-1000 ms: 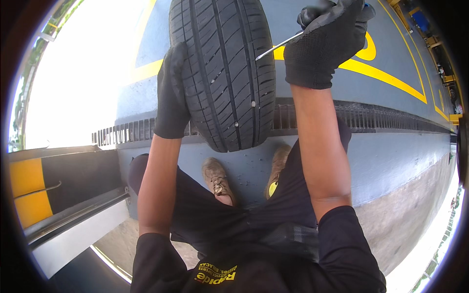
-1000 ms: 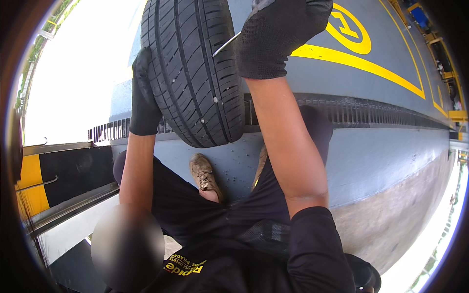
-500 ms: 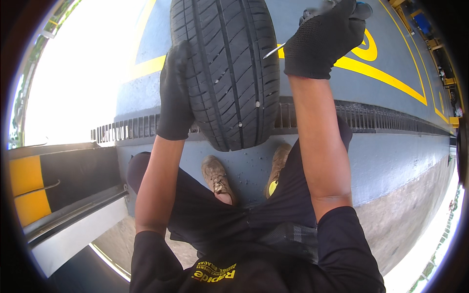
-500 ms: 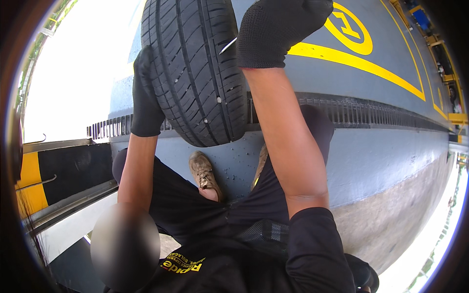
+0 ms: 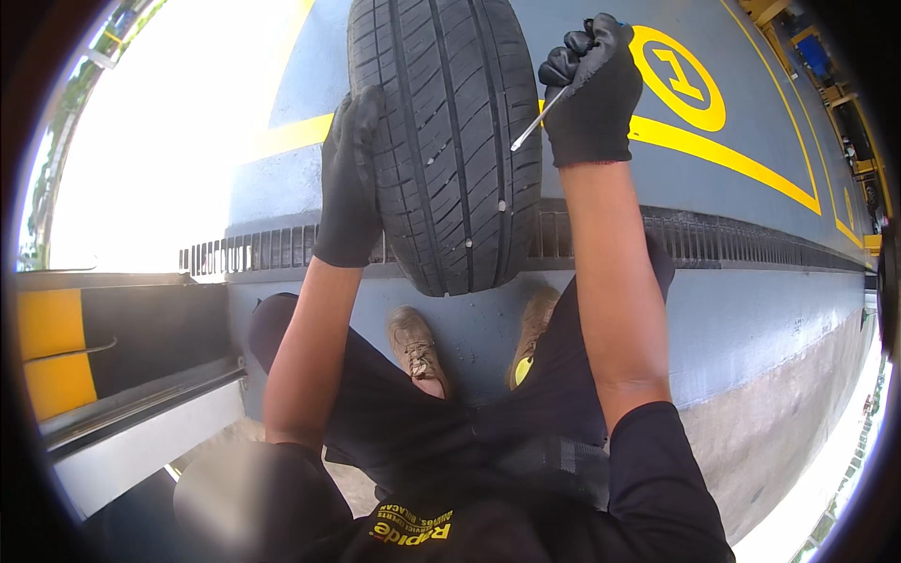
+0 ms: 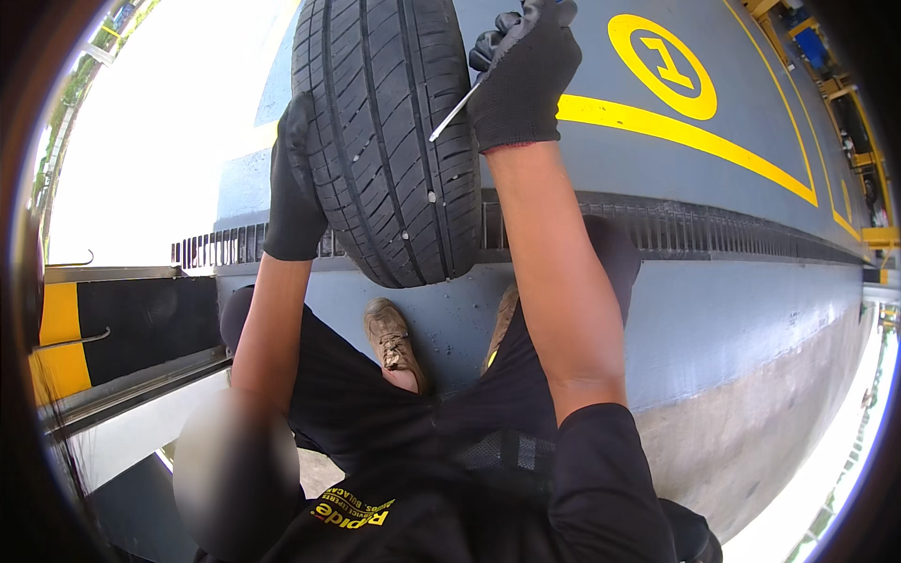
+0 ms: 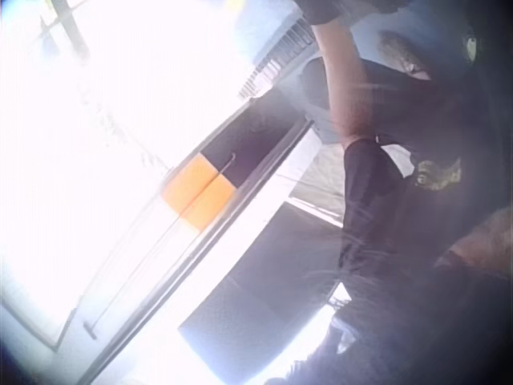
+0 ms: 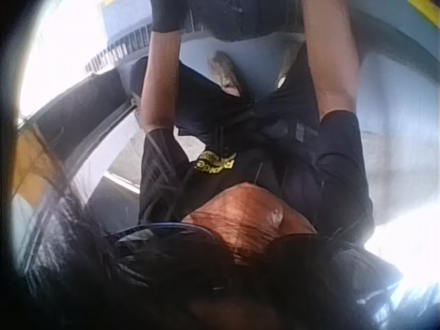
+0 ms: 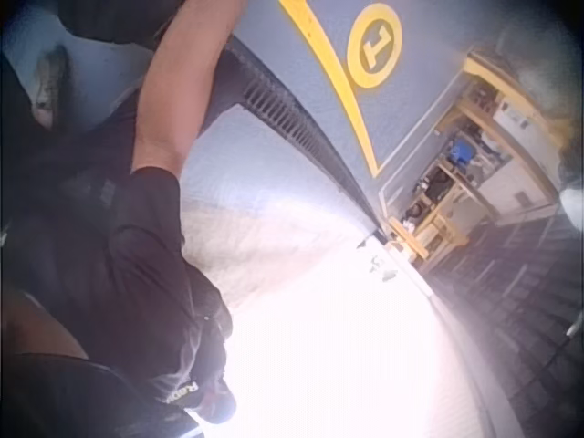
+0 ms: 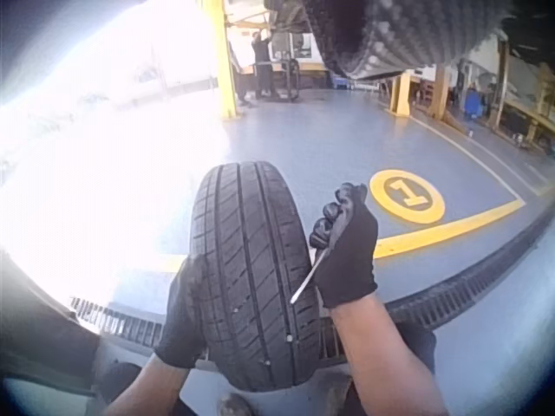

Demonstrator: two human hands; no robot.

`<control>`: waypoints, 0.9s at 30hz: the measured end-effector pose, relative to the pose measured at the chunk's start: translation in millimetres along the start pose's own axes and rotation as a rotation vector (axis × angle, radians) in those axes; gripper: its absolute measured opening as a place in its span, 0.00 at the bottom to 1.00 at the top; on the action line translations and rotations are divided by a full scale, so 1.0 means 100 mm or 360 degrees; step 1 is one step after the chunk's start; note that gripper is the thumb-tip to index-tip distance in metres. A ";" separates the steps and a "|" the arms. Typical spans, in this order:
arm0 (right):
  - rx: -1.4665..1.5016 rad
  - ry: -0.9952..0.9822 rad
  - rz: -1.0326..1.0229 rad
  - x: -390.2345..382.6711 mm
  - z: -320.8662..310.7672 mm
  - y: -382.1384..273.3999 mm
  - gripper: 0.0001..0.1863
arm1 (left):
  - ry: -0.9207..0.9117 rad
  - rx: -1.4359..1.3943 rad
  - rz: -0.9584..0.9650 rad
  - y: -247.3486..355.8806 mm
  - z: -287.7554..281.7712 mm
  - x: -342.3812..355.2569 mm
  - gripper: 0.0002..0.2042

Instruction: The person is sitting on the floor and using a screwdriver to remove a nail from a car tire. They repeatedly probe and pull at the puncture site to extract the embedded object.

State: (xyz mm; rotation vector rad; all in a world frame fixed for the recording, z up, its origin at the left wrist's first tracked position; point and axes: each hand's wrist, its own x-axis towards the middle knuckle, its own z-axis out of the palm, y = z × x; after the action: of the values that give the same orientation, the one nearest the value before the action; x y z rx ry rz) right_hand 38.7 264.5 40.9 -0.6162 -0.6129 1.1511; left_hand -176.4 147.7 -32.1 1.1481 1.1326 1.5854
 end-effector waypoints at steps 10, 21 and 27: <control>-0.0145 -0.0419 -0.0543 -0.24 0.83 -0.26 0.09 | -0.0054 0.0271 0.0052 0.18 0.00 0.03 0.35; -0.0305 -0.0308 -0.0702 0.00 1.45 0.07 0.12 | -0.0102 -0.0447 -0.0385 0.38 0.00 0.13 0.37; -0.0735 -0.0131 -0.0717 0.23 1.34 0.14 0.10 | -0.0110 -0.0394 -0.0350 0.42 0.00 0.12 0.36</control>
State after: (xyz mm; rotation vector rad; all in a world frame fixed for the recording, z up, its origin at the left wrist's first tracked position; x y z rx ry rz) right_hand -59.8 307.3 125.6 -0.7734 -1.0439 0.6128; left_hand -184.2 149.8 11.1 0.8776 0.9515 1.4571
